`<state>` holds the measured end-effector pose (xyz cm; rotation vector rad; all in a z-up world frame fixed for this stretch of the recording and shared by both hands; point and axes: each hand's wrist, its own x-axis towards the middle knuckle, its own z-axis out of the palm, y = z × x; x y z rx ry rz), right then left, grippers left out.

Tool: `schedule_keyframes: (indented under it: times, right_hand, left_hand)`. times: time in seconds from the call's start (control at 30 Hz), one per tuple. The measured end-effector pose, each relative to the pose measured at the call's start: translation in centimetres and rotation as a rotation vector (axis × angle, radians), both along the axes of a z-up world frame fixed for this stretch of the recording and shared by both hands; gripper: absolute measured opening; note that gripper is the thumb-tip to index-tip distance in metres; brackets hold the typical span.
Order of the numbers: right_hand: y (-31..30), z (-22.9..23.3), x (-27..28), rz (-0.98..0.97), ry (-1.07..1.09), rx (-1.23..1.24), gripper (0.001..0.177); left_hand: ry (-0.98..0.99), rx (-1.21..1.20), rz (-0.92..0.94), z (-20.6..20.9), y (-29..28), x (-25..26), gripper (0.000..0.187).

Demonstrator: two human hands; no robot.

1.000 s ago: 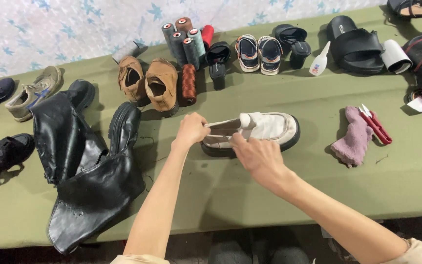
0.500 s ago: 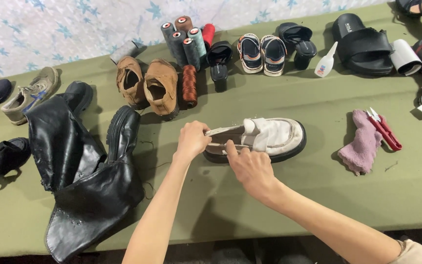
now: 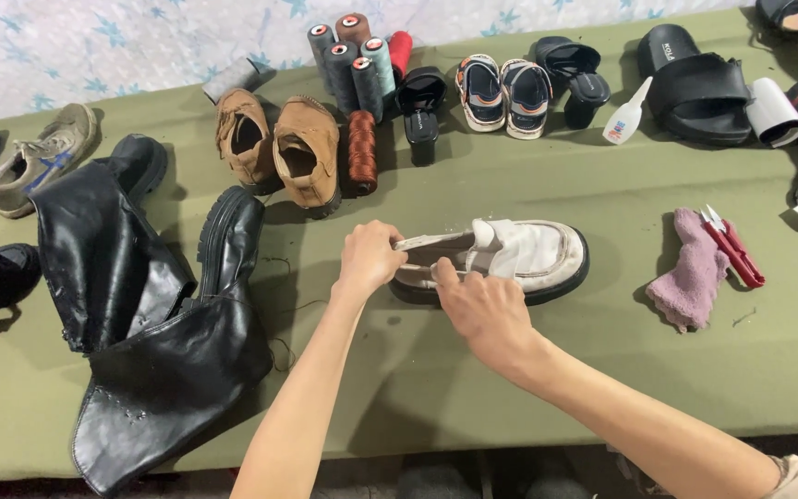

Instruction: The person prepares a spool of thread and a needle, then uses a stitching awl to puncture the sole of a white shoe. They pull the thread through the holes to sew the sole, repeating the process along the edge of the shoe.

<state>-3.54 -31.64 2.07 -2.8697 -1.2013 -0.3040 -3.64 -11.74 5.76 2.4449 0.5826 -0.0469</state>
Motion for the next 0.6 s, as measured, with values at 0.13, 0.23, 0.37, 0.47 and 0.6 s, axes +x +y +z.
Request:
schedule_keyframes:
  times: [0.13,0.23,0.37,0.47,0.6]
  right_hand:
    - [0.2,1.2,-0.4,0.001,0.015,-0.046,0.03]
    - [0.4,1.1,-0.2,-0.004,-0.003,-0.033,0.028]
    - [0.7,0.2,0.1,0.006,-0.022,0.001,0.02]
    - [0.8,-1.7,0.9,-0.002,-0.059,-0.03,0.02]
    - [1.7,-2.0,0.9,0.001,-0.055,-0.04,0.022]
  left_hand:
    - [-0.008,0.012,-0.013,-0.1,0.2,-0.2,0.027]
    - [-0.013,0.013,-0.013,-0.3,0.3,0.0,0.025]
    - [-0.012,0.003,-0.023,-0.5,0.5,0.3,0.026]
    - [-0.004,0.004,-0.018,-0.2,0.4,0.2,0.026]
    - [0.006,-0.004,-0.017,0.0,0.1,0.1,0.028]
